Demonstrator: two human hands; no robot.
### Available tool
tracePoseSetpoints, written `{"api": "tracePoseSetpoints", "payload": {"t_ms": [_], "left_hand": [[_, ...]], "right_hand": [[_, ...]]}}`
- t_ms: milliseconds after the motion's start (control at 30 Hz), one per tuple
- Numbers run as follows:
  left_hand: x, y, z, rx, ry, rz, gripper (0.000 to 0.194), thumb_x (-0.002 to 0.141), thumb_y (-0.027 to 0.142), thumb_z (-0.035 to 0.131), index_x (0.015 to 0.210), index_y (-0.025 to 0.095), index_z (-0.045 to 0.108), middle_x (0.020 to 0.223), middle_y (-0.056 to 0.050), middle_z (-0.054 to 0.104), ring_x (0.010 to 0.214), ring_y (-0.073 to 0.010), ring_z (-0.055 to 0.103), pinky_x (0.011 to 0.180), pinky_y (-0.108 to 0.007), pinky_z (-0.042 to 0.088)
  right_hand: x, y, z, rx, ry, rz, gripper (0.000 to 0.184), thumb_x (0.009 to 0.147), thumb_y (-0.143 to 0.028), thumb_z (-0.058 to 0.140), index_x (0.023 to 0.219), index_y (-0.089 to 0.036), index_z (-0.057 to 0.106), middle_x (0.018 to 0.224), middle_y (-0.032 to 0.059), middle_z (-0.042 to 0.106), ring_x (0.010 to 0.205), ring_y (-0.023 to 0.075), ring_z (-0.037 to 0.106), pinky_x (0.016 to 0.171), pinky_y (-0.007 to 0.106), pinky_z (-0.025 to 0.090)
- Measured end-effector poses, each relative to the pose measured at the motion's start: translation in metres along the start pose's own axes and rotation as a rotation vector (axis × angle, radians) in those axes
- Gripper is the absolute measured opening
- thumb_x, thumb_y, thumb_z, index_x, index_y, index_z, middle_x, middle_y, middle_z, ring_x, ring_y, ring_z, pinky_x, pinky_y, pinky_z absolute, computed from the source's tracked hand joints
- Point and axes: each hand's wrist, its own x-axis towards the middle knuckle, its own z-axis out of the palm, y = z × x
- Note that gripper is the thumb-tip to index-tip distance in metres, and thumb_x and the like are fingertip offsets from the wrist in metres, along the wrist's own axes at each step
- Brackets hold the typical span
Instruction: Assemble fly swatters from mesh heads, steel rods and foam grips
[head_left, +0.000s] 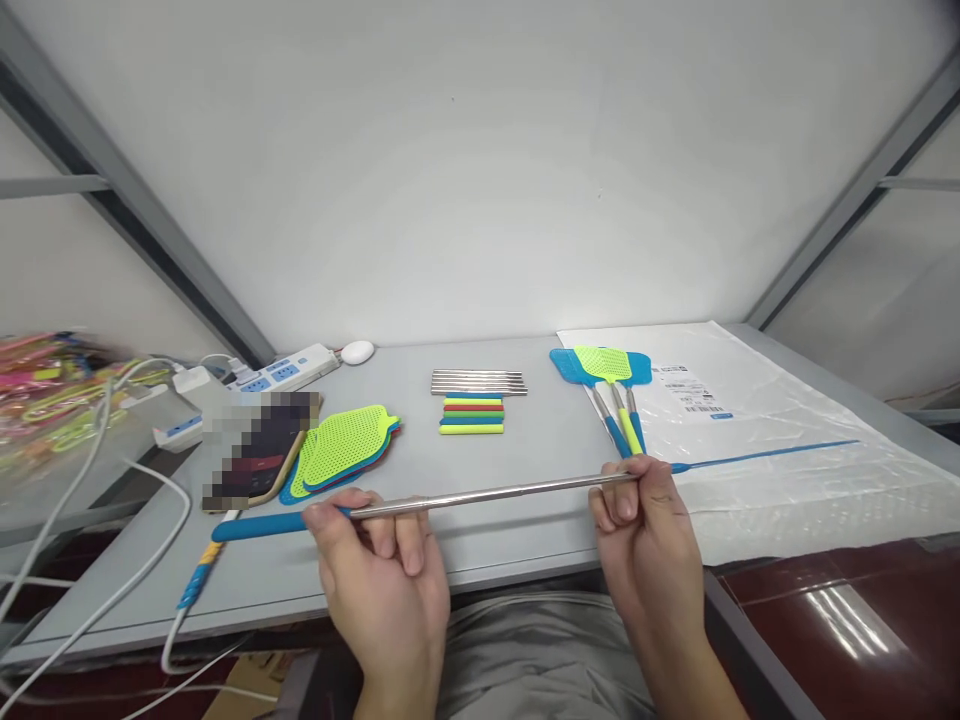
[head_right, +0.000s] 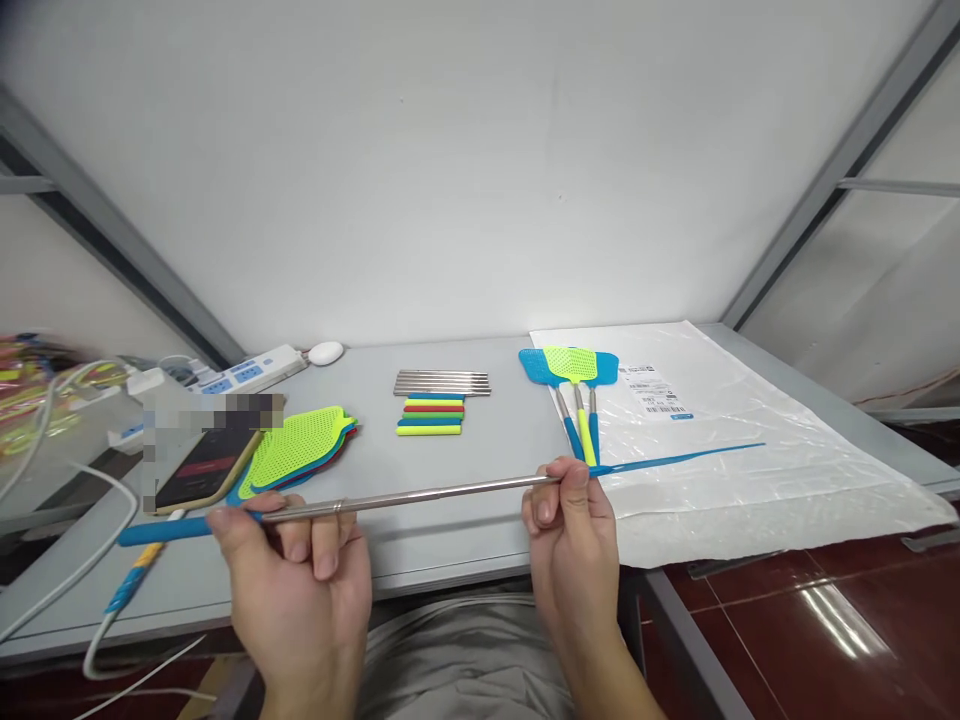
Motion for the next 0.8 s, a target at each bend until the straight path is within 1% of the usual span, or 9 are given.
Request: {"api": "tracePoseSetpoints", "payload": {"t_ms": [167,267,333,400,500,567,667,733,800], "left_hand": [[-0.021,-0.018,-0.001,0.048,-0.088,-0.077,0.03,0.096,0.046,0.053,0.083,0.019,0.058,0.046,0.01,0.031,0.034,-0.0038,0.026,0.044,-0.017,0.033],[-0.026,-0.024,-0.002,0.062,-0.11,-0.077,0.029,0.095,0.046,0.055,0.085,0.019,0.06,0.046,0.01,0.03,0.035,-0.0034,0.027,0.046,-0.018,0.035],[-0.023,-0.021,-0.004,0.057,-0.147,-0.093,0.027,0.095,0.044,0.057,0.088,0.018,0.062,0.048,0.01,0.033,0.036,-0.0027,0.029,0.047,-0.018,0.037],[-0.015,-0.016,-0.005,0.045,-0.176,-0.139,0.026,0.094,0.042,0.059,0.091,0.017,0.063,0.05,0.01,0.034,0.036,-0.0018,0.03,0.048,-0.017,0.037],[-0.002,-0.006,-0.007,-0.001,-0.145,-0.205,0.025,0.096,0.039,0.058,0.092,0.016,0.064,0.05,0.011,0.033,0.034,-0.0012,0.026,0.043,-0.017,0.034],[0.005,-0.002,-0.007,-0.046,-0.105,-0.263,0.023,0.097,0.037,0.056,0.09,0.016,0.063,0.048,0.012,0.031,0.032,-0.0014,0.023,0.04,-0.018,0.032],[0.011,0.0,-0.008,-0.065,-0.084,-0.357,0.021,0.096,0.033,0.056,0.084,0.016,0.062,0.045,0.012,0.029,0.029,-0.0018,0.021,0.037,-0.019,0.028],[0.014,0.0,-0.01,-0.015,-0.109,-0.39,0.02,0.095,0.032,0.058,0.082,0.016,0.062,0.042,0.012,0.028,0.029,-0.002,0.021,0.037,-0.018,0.028],[0.017,-0.001,-0.014,0.056,-0.165,-0.398,0.019,0.093,0.032,0.06,0.082,0.016,0.062,0.041,0.012,0.027,0.029,-0.0021,0.023,0.039,-0.018,0.03]], "right_hand": [[-0.012,0.018,0.012,0.018,-0.076,0.106,0.024,0.089,-0.047,0.064,0.085,-0.024,0.067,0.052,-0.0053,0.042,0.051,0.01,0.04,0.05,0.024,0.033],[-0.012,0.024,0.014,0.051,-0.074,0.141,0.024,0.09,-0.046,0.063,0.09,-0.023,0.069,0.052,-0.0054,0.042,0.052,0.0094,0.039,0.05,0.023,0.032],[-0.008,0.023,0.011,0.04,-0.076,0.176,0.025,0.09,-0.046,0.064,0.095,-0.023,0.07,0.054,-0.005,0.044,0.052,0.0092,0.039,0.05,0.022,0.032],[-0.006,0.019,0.007,-0.005,-0.12,0.238,0.027,0.086,-0.044,0.068,0.102,-0.022,0.071,0.059,-0.0039,0.048,0.054,0.0089,0.04,0.05,0.022,0.033],[-0.002,0.011,-0.001,-0.014,-0.194,0.303,0.03,0.082,-0.041,0.074,0.104,-0.022,0.069,0.076,-0.0019,0.054,0.054,0.0072,0.038,0.048,0.022,0.034],[0.002,0.006,-0.005,0.054,-0.174,0.272,0.025,0.082,-0.04,0.074,0.098,-0.024,0.066,0.082,-0.0029,0.053,0.053,0.0061,0.036,0.046,0.021,0.034],[0.013,-0.002,-0.01,0.099,-0.105,0.149,0.025,0.079,-0.042,0.076,0.091,-0.025,0.061,0.077,-0.0051,0.051,0.056,0.0076,0.042,0.047,0.021,0.037],[0.019,-0.009,-0.013,0.055,-0.075,0.056,0.031,0.077,-0.048,0.075,0.09,-0.024,0.06,0.076,-0.0046,0.053,0.056,0.0094,0.046,0.049,0.024,0.042],[0.022,-0.017,-0.015,-0.011,-0.015,-0.031,0.033,0.079,-0.052,0.071,0.091,-0.024,0.06,0.077,-0.004,0.056,0.053,0.0095,0.045,0.048,0.025,0.043]]}}
